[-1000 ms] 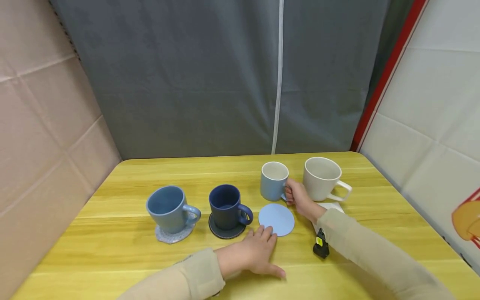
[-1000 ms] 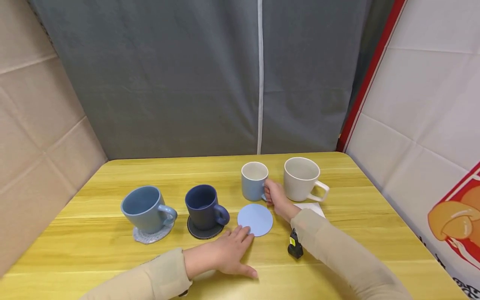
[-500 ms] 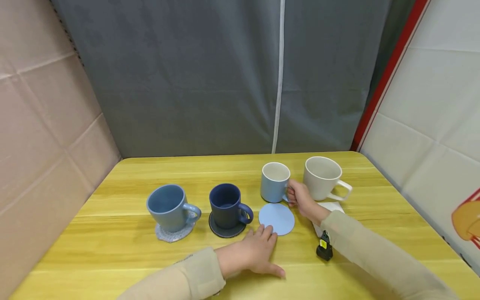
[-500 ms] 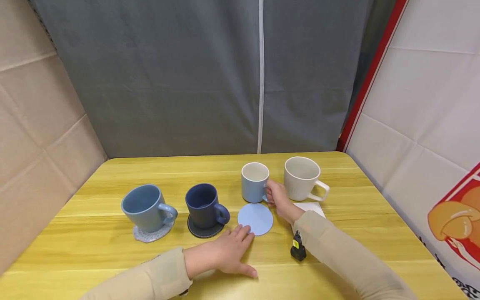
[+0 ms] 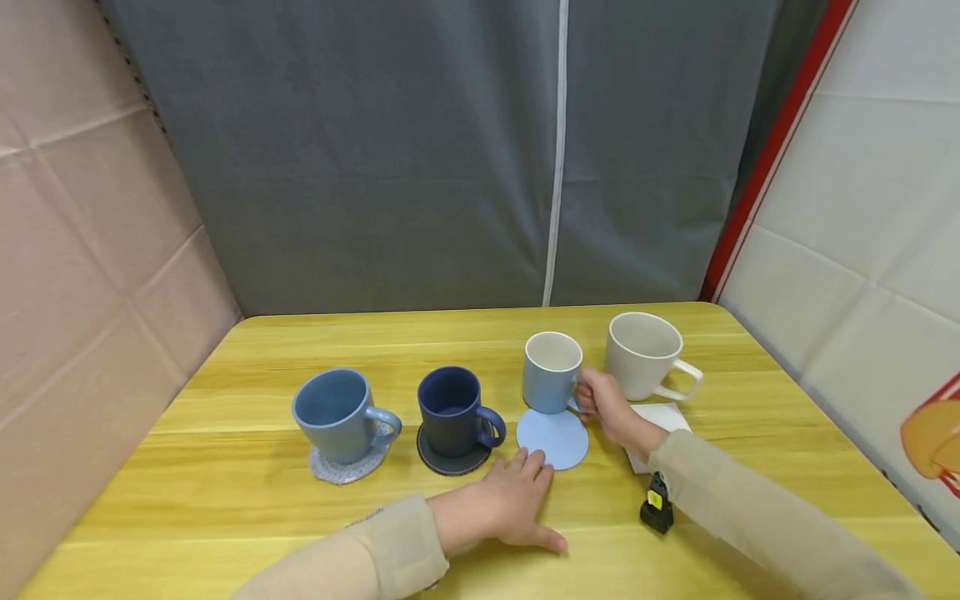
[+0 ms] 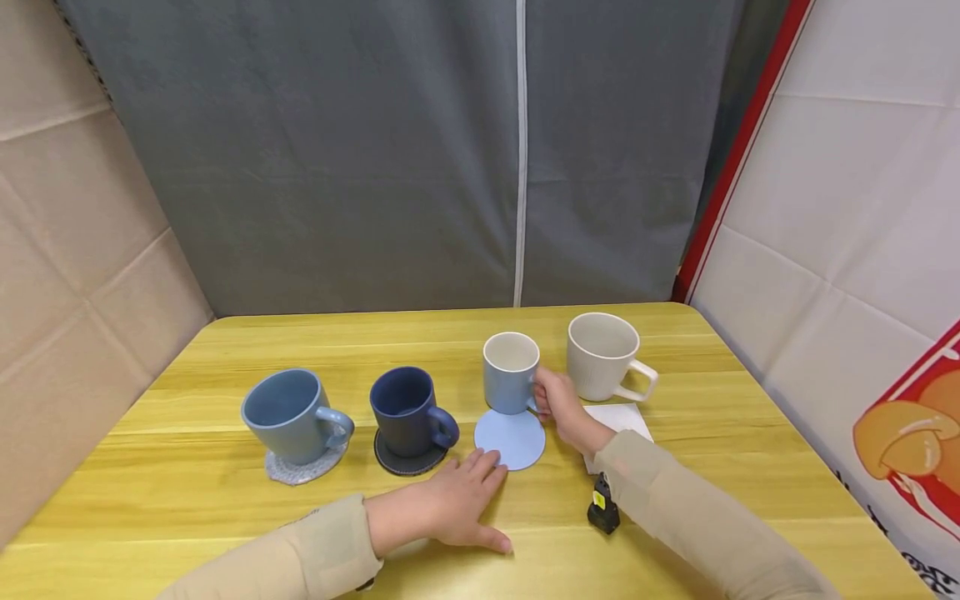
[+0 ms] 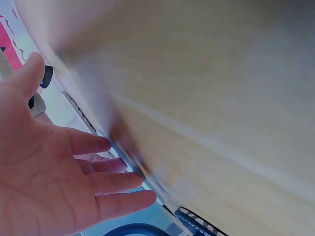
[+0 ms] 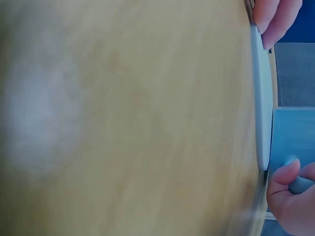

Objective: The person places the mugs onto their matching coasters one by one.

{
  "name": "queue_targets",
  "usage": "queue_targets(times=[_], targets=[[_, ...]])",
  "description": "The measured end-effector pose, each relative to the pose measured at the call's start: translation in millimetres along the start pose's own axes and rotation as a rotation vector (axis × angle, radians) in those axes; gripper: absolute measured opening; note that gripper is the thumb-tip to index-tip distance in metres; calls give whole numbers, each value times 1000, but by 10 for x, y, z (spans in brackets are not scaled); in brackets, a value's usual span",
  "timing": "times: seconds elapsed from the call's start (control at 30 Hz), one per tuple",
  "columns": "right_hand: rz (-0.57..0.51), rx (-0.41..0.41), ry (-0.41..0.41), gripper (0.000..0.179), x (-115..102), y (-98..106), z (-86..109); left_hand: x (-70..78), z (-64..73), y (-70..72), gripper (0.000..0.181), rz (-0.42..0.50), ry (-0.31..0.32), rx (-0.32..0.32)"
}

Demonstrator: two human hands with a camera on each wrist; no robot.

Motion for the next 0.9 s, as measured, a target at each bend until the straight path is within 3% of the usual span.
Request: queue_targets(times=[0.33,0.57,0.9], targets=[[11,-42,16,30,-205,-88,232,-3,9,-4,94,7,11,-1],[5,-43,-3,33,-74,-60,166,-8,0,-13,92,20,15,0],[18,-28,15,29,8,-38,160,-16,-4,-22,90,-35,28,37]])
Point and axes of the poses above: each hand's wrist, its own z-axis away from the middle knuckle, its own y-axis out of the back of the hand, x = y × z, the point moved 7 cm from there along -z, towards the middle knuckle, and after that the axes turned 9 degrees about z, right-handed, at the moved point
